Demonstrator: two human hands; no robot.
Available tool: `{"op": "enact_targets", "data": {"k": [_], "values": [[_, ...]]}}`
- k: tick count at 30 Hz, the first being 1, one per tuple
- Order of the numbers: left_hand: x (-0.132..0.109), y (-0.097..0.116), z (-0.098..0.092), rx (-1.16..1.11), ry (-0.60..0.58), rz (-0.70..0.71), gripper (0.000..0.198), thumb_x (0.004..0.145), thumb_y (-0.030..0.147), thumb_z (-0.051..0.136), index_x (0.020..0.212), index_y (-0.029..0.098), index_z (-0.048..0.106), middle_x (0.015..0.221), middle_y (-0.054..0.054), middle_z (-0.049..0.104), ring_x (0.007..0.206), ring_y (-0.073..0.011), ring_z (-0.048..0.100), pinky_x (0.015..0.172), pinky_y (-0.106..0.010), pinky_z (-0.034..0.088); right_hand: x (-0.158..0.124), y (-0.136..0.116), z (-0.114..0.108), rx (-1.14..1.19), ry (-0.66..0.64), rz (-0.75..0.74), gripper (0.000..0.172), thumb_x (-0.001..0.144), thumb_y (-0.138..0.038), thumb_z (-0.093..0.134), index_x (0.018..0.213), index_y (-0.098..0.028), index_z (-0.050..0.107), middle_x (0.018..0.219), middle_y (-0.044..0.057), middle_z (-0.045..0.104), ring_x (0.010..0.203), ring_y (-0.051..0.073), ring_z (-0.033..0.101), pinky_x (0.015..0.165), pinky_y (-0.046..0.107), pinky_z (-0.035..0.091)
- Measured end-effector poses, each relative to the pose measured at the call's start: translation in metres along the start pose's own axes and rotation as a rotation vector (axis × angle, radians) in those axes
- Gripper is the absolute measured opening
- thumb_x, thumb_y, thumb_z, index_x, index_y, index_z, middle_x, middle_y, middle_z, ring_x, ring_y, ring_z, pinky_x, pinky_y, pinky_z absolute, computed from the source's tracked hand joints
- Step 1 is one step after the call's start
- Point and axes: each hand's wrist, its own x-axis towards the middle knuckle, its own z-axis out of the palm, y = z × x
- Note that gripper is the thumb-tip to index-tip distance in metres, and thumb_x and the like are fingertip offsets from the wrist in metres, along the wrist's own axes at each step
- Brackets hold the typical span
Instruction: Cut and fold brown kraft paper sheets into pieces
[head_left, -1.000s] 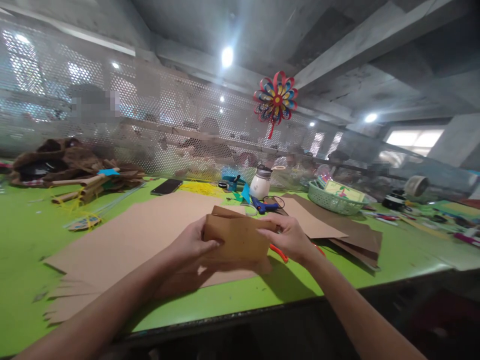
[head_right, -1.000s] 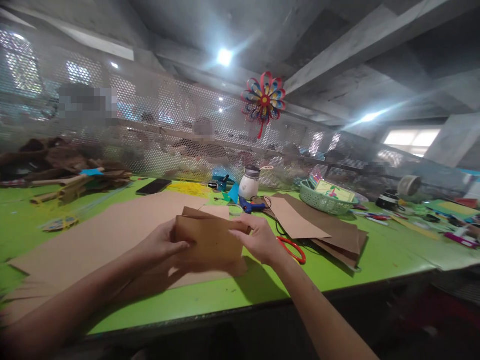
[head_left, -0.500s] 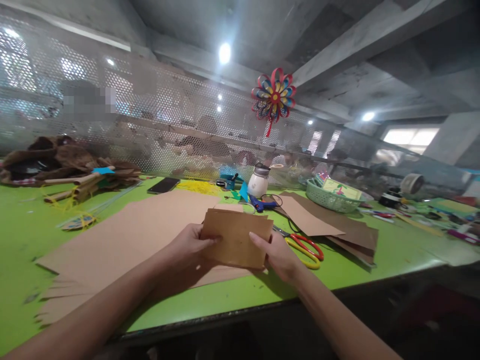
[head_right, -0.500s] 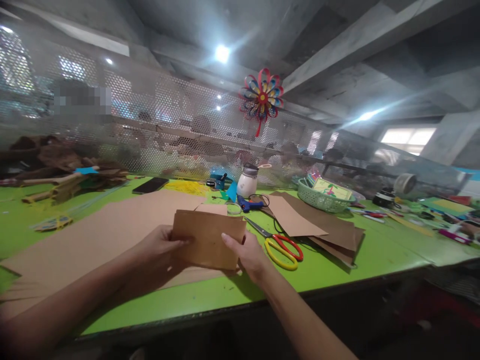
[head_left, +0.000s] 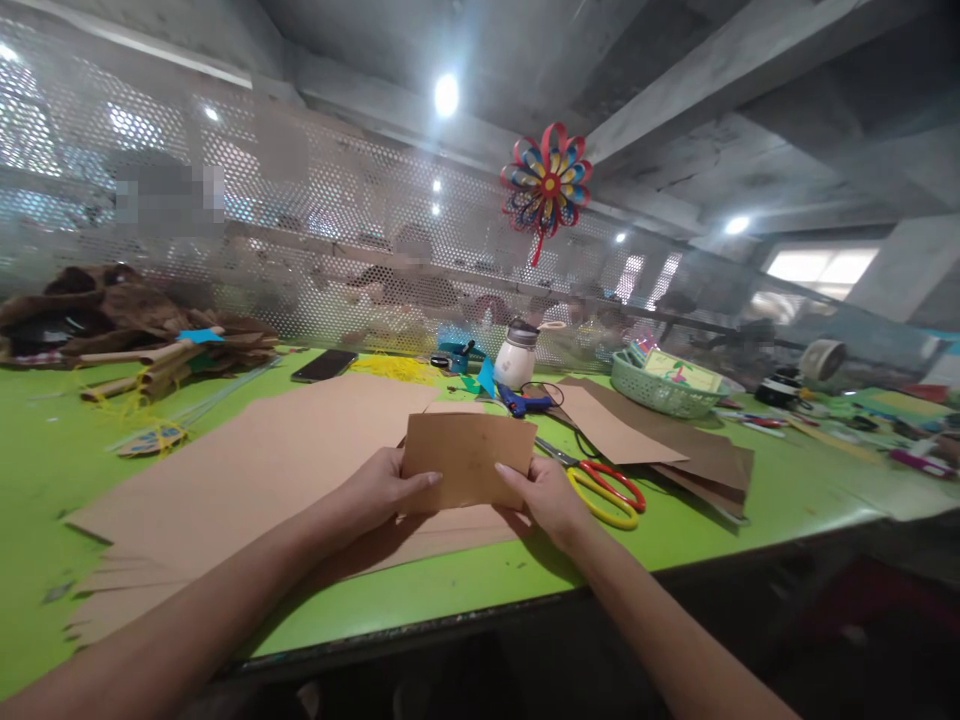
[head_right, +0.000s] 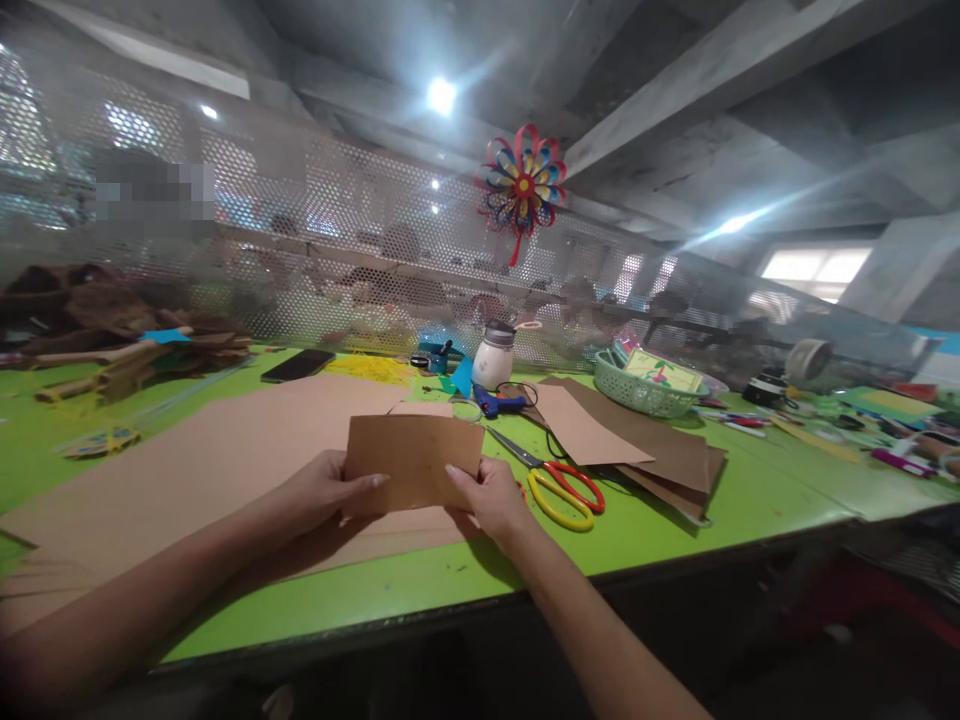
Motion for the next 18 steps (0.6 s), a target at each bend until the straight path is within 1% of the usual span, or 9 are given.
{"op": "enact_targets", "data": {"k": [2, 4, 7, 9, 11, 12, 14, 16, 18], "values": [[-0.001, 0.003, 0.002, 0.004, 0.046, -0.001, 0.045, 0.069, 0.040, 0.071, 0.103, 0.010, 0.070, 0.080, -0.009, 0.073, 0.085, -0.0286, 0.066, 0.073, -0.036, 0.052, -0.001, 0.000, -0.001, -0.037, -0.011, -0.005, 0.047, 0.067, -0.052, 0.076, 0.091, -0.013, 0.072, 0.086, 0.008, 0.073, 0.081, 0.024, 0.067, 0.073, 0.036, 0.054], [-0.003, 0.006, 0.005, -0.045, 0.068, 0.003, 0.042, 0.069, 0.038, 0.070, 0.102, 0.011, 0.070, 0.081, -0.009, 0.073, 0.085, -0.0287, 0.066, 0.073, -0.035, 0.052, -0.002, -0.004, -0.001, -0.073, -0.019, -0.027, 0.047, 0.068, -0.053, 0.075, 0.090, -0.012, 0.072, 0.085, 0.008, 0.073, 0.080, 0.024, 0.067, 0.072, 0.035, 0.053], [-0.006, 0.010, 0.011, -0.171, 0.036, 0.012, 0.039, 0.072, 0.035, 0.069, 0.103, 0.012, 0.069, 0.087, -0.010, 0.073, 0.086, -0.0281, 0.066, 0.075, -0.035, 0.052, -0.005, -0.014, -0.003, -0.125, -0.030, -0.060, 0.044, 0.070, -0.051, 0.073, 0.089, -0.011, 0.073, 0.082, 0.007, 0.072, 0.075, 0.022, 0.065, 0.067, 0.031, 0.051], [-0.006, 0.011, 0.012, -0.207, 0.005, -0.009, 0.036, 0.074, 0.035, 0.068, 0.102, 0.013, 0.069, 0.089, -0.010, 0.072, 0.085, -0.0273, 0.066, 0.073, -0.034, 0.052, -0.009, -0.020, -0.004, -0.146, -0.041, -0.071, 0.043, 0.071, -0.050, 0.073, 0.088, -0.011, 0.073, 0.080, 0.006, 0.072, 0.074, 0.022, 0.064, 0.066, 0.030, 0.050], [-0.006, 0.011, 0.012, -0.205, 0.000, -0.035, 0.034, 0.076, 0.036, 0.068, 0.103, 0.015, 0.069, 0.087, -0.009, 0.072, 0.081, -0.0254, 0.066, 0.069, -0.032, 0.052, -0.011, -0.026, -0.006, -0.144, -0.042, -0.079, 0.041, 0.071, -0.049, 0.073, 0.089, -0.012, 0.073, 0.082, 0.006, 0.073, 0.078, 0.023, 0.065, 0.069, 0.031, 0.051], [-0.005, 0.010, 0.011, -0.202, 0.026, -0.039, 0.035, 0.076, 0.038, 0.069, 0.104, 0.016, 0.068, 0.084, -0.008, 0.071, 0.077, -0.0234, 0.066, 0.066, -0.031, 0.052, -0.011, -0.028, -0.009, -0.136, -0.031, -0.080, 0.041, 0.071, -0.049, 0.073, 0.089, -0.012, 0.073, 0.084, 0.006, 0.073, 0.080, 0.023, 0.065, 0.072, 0.032, 0.052], [-0.004, 0.007, 0.009, -0.216, 0.129, -0.026, 0.039, 0.077, 0.040, 0.070, 0.109, 0.019, 0.065, 0.080, -0.004, 0.068, 0.068, -0.0177, 0.063, 0.064, -0.029, 0.051, -0.008, -0.031, -0.020, -0.110, 0.026, -0.073, 0.040, 0.071, -0.049, 0.074, 0.090, -0.013, 0.071, 0.084, 0.006, 0.073, 0.080, 0.023, 0.066, 0.073, 0.032, 0.053], [-0.002, 0.004, 0.007, -0.235, 0.217, -0.022, 0.042, 0.076, 0.041, 0.070, 0.111, 0.020, 0.062, 0.078, -0.002, 0.065, 0.063, -0.0129, 0.059, 0.065, -0.028, 0.050, -0.001, -0.033, -0.040, -0.084, 0.138, -0.050, 0.039, 0.071, -0.048, 0.073, 0.091, -0.015, 0.068, 0.081, 0.006, 0.073, 0.073, 0.021, 0.066, 0.065, 0.031, 0.054], [-0.001, 0.000, 0.007, -0.247, 0.234, -0.035, 0.041, 0.077, 0.040, 0.070, 0.111, 0.019, 0.061, 0.079, -0.002, 0.064, 0.061, -0.0104, 0.056, 0.068, -0.028, 0.050, 0.010, -0.034, -0.065, -0.076, 0.291, -0.012, 0.034, 0.073, -0.043, 0.074, 0.091, -0.016, 0.064, 0.077, 0.004, 0.071, 0.065, 0.018, 0.064, 0.056, 0.029, 0.053]]}}
